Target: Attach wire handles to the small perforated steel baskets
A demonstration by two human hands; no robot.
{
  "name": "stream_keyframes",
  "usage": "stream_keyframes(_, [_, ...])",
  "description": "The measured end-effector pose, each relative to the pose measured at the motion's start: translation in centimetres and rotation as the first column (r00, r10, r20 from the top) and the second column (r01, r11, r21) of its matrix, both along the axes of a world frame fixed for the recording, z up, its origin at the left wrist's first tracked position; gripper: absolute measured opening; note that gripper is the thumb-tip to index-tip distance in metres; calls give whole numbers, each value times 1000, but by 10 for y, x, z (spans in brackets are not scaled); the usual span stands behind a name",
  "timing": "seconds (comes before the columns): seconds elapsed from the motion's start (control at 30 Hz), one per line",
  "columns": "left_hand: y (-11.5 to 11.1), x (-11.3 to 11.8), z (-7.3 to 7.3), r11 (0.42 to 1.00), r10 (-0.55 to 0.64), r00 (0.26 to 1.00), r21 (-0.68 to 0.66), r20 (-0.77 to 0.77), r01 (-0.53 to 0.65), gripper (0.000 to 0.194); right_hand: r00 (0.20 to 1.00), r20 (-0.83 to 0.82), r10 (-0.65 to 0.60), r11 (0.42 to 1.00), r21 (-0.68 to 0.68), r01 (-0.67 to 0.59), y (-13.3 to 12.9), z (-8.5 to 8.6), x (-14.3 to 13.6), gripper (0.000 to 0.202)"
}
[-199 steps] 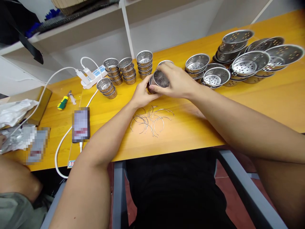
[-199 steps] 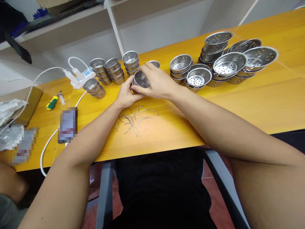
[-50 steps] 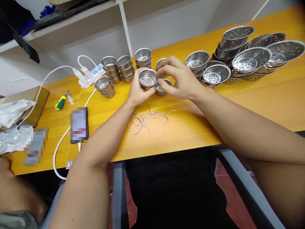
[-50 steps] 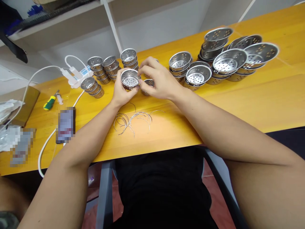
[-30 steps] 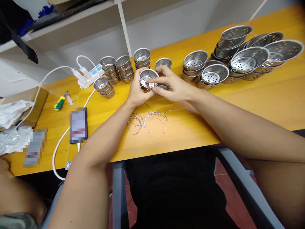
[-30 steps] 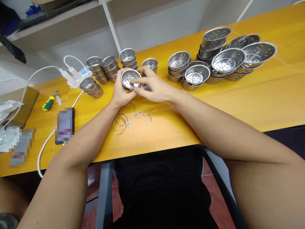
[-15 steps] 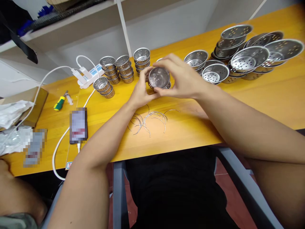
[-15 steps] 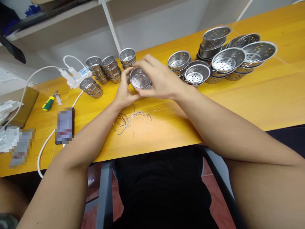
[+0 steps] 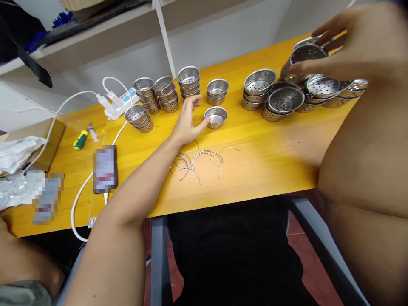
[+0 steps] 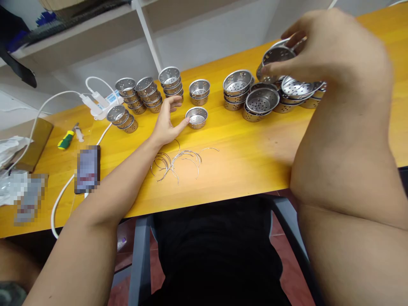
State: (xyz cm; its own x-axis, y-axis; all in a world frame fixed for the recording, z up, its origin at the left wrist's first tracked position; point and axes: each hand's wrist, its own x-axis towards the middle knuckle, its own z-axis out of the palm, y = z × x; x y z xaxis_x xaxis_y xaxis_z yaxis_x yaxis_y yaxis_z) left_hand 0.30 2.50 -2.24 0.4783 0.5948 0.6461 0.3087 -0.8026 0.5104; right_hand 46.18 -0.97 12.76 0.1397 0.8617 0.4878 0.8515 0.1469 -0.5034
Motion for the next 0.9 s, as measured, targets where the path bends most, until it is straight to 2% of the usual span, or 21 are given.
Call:
stream_keyframes(0.03, [0, 0, 0, 1000, 5, 1000, 4, 3, -5, 95, 977, 160, -142, 982, -98, 158, -1, 5, -8, 72])
stream_keyframes(0.07, [-1, 1, 0, 1000, 10, 1000, 7, 5, -11, 94, 952, 240, -189, 955, -179, 235, -3, 10, -17, 77])
stream_keyframes(0.13, [-1, 1, 1, 1000, 19, 1000, 8, 3, -19, 92, 929, 276, -246, 931, -199, 306, -10, 16, -32, 81])
stream_keyframes(0.17, [-2, 2, 1, 1000, 20, 1000, 7, 3, -20, 92, 945, 239, -225, 952, -153, 265, -16, 15, -38, 74])
stream_keyframes(0.2, [-3, 2, 2, 1000, 19, 1000, 5, 6, -20, 92, 973, 180, -148, 986, -48, 158, -22, 12, -42, 58])
stream_keyframes(0.23, [-4, 2, 3, 1000, 19, 1000, 4, 12, -19, 92, 992, 122, -45, 997, 60, 38, -28, 7, -45, 50])
stream_keyframes(0.27, [-5, 3, 4, 1000, 20, 1000, 2, 17, -20, 93, 996, 86, 29, 991, 128, -40, -35, 1, -48, 62])
stream_keyframes(0.33, [-9, 3, 7, 999, 33, 999, -18, 5, -33, 95, 994, 78, 73, 987, 136, -83, -49, -10, -54, 83])
stream_keyframes(0.43, [-17, 2, 17, 995, 58, 995, -72, -85, -65, 99, 992, 120, 40, 999, 30, -44, -63, -16, -62, 82])
stream_keyframes(0.53, [-26, 1, 28, 995, 31, 987, -87, -159, -45, 97, 984, 177, -2, 993, -116, 23, -61, -4, -69, 71])
stream_keyframes(0.6, [-32, 2, 35, 995, -2, 979, -94, -205, -18, 87, 974, 222, -39, 965, -245, 95, -55, 10, -75, 58])
stream_keyframes(0.63, [-35, 3, 38, 994, -12, 971, -107, -238, -14, 79, 967, 247, -65, 939, -313, 143, -51, 17, -79, 56])
stream_keyframes(0.7, [-40, 5, 44, 988, -6, 948, -149, -319, -44, 62, 947, 295, -130, 850, -458, 259, -47, 30, -90, 72])
stream_keyframes(0.77, [-45, 8, 49, 977, 29, 921, -183, -389, -108, 48, 943, 298, -146, 836, -473, 279, -48, 38, -100, 77])
stream_keyframes(0.9, [-51, 11, 56, 956, 127, 905, -192, -406, -220, 34, 944, 256, -209, 900, -328, 288, -58, 45, -113, 61])
